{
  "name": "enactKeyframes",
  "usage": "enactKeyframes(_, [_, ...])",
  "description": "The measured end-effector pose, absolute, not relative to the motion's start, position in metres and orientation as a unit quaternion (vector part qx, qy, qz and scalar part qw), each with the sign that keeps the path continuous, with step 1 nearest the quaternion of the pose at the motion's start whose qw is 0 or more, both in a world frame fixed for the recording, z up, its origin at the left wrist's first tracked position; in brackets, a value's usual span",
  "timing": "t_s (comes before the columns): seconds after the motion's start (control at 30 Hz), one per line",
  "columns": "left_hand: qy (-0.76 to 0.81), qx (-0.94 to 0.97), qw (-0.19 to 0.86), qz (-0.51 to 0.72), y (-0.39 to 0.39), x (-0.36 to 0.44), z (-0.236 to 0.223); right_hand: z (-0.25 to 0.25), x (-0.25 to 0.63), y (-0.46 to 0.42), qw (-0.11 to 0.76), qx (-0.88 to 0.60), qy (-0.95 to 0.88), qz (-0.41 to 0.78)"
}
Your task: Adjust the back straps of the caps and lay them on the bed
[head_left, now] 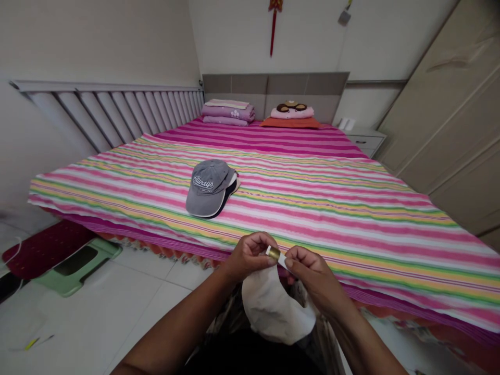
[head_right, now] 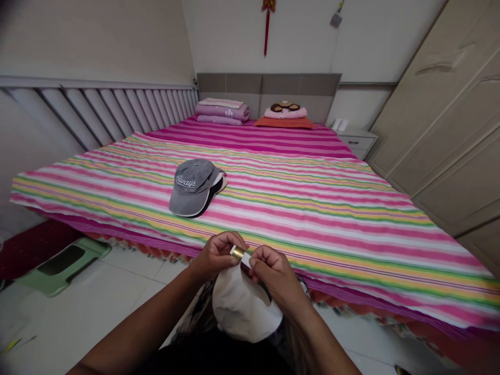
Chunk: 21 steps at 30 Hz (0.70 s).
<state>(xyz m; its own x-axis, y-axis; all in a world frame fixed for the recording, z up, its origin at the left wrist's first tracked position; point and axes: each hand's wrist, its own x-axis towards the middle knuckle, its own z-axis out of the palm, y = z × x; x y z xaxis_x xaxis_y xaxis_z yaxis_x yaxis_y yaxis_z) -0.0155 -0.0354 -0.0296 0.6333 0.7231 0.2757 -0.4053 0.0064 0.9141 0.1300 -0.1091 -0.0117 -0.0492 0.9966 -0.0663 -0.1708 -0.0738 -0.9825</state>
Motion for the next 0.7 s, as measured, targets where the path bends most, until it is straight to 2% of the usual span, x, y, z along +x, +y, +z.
enactKeyframes(0.13, [0.164,0.582,0.711,0.359,-0.0369,-0.0155,-0.0277,-0.0102,0.1288,-0.1086,0.511,-0.45,-0.437,0.588])
enactKeyframes(0.33, [0.166,0.54,0.718,0.406,-0.0346,-0.0169,-0.0328,-0.0086,0.1359,-0.1087,0.475,-0.454,-0.44,0.612])
enactKeyframes(0.53, [0.188,0.538,0.743,0.352,-0.0349,-0.015,-0.0347,-0.0108,0.1333,-0.1062,0.487,-0.449,-0.416,0.623])
enactKeyframes(0.7, [0.19,0.492,0.763,0.374,-0.0343,-0.0154,-0.0367,-0.0093,0.1334,-0.1045,0.472,-0.452,-0.422,0.628])
